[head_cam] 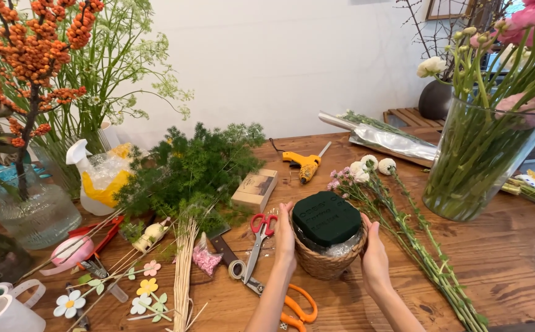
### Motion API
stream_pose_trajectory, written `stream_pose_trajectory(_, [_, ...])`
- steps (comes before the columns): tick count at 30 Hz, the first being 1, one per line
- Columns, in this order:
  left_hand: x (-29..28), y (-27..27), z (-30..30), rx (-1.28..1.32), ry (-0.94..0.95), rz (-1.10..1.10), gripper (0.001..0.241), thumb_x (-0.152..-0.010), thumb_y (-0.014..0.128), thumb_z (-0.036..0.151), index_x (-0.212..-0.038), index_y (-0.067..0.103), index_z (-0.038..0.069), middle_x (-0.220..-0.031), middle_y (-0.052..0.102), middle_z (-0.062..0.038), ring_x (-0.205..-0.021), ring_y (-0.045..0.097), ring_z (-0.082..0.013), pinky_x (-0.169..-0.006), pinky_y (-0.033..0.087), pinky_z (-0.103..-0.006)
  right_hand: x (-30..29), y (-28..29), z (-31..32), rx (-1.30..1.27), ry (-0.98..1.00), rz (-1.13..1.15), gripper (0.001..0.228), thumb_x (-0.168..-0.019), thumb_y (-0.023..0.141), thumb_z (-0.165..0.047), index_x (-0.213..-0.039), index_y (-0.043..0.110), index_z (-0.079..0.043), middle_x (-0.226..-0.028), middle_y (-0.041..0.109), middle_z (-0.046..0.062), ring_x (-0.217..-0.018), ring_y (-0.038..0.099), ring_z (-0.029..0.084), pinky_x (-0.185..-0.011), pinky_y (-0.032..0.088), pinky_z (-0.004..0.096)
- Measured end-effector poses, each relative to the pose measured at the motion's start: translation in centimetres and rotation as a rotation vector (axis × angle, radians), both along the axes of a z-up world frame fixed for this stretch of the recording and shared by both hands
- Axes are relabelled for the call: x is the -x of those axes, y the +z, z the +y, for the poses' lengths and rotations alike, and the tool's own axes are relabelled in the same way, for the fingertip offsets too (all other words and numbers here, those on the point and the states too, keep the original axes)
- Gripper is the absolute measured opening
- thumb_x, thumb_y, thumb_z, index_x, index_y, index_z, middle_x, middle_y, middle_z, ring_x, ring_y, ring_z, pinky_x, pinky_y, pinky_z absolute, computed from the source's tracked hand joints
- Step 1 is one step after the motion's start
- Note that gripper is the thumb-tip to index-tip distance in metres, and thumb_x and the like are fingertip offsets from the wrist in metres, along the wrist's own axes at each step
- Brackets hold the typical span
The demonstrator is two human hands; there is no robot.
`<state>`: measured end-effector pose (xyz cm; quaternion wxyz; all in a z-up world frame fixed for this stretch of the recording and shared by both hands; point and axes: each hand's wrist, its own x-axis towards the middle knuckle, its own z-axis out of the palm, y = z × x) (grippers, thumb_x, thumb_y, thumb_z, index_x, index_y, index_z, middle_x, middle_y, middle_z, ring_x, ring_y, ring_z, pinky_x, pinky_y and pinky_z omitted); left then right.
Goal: The person places a block of floral foam into a small woven basket and secures it with clear tape. They then use scissors to cut the stems of several white flowers before inserting them into the foam.
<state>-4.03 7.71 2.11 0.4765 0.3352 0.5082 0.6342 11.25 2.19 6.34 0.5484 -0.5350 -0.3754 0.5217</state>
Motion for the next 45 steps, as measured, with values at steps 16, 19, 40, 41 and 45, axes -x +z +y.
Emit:
stream_pose_trajectory(16, [0.3,0.8,-0.3,-0.008,0.019,-0.058,0.076,-0.092,0.025,0.063,-0.142,0.056,0.015,-0.156,0.047,-0.006,-0.146,0.04,-0.0189,-0.121,0.028,-0.0375,-0.2,-1.0,2.7,-0.094,-0.021,0.143,0.062,-0.1,0.027,-0.045,-0.151,0.042,-0.013,-0.156,0.046,0.005,-0.142,0.044,0.02,-0.117,0.036,0.036])
stream_pose_trajectory(19, [-0.1,0.2,0.8,0.023,-0.01,-0.011,0.079,-0.089,0.026,0.067,-0.144,0.054,0.016,-0.157,0.044,-0.007,-0.148,0.037,-0.0205,-0.122,0.025,-0.0396,0.6,-1.4,3.3,-0.16,-0.122,-0.022,0.068,-0.097,0.022,-0.054,-0.144,0.051,-0.013,-0.158,0.043,0.002,-0.151,0.029,0.017,-0.124,0.015,0.041])
stream_pose_trajectory(40, [2.5,-3.6,1.2,-0.215,-0.113,0.002,0.066,-0.102,0.038,0.058,-0.146,0.052,0.01,-0.15,0.048,-0.02,-0.14,0.042,-0.0379,-0.115,0.034,-0.0532,-1.6,-6.1,7.6,-0.278,-0.069,0.247,0.068,-0.103,0.027,-0.058,-0.147,0.049,-0.011,-0.146,0.052,0.017,-0.138,0.045,0.03,-0.12,0.029,0.047])
stream_pose_trajectory(41, [2.5,-2.0,0.5,-0.217,-0.113,0.005,0.066,-0.102,0.038,0.058,-0.146,0.052,0.01,-0.15,0.048,-0.02,-0.14,0.042,-0.0379,-0.115,0.034,-0.0532,-1.2,-4.9,6.4,-0.28,-0.068,0.25,0.068,-0.103,0.027,-0.058,-0.147,0.049,-0.011,-0.146,0.052,0.017,-0.138,0.045,0.03,-0.12,0.029,0.047])
stream_pose_trajectory(45, [2.4,0.6,-0.1,-0.095,-0.13,0.057,0.079,-0.091,0.028,0.062,-0.151,0.042,0.013,-0.155,0.048,-0.009,-0.145,0.041,-0.0224,-0.12,0.03,-0.0407,-0.3,-2.8,3.5,-0.259,-0.156,0.126,0.071,-0.096,0.017,-0.055,-0.146,0.047,-0.014,-0.147,0.055,0.006,-0.146,0.04,0.019,-0.123,0.02,0.038])
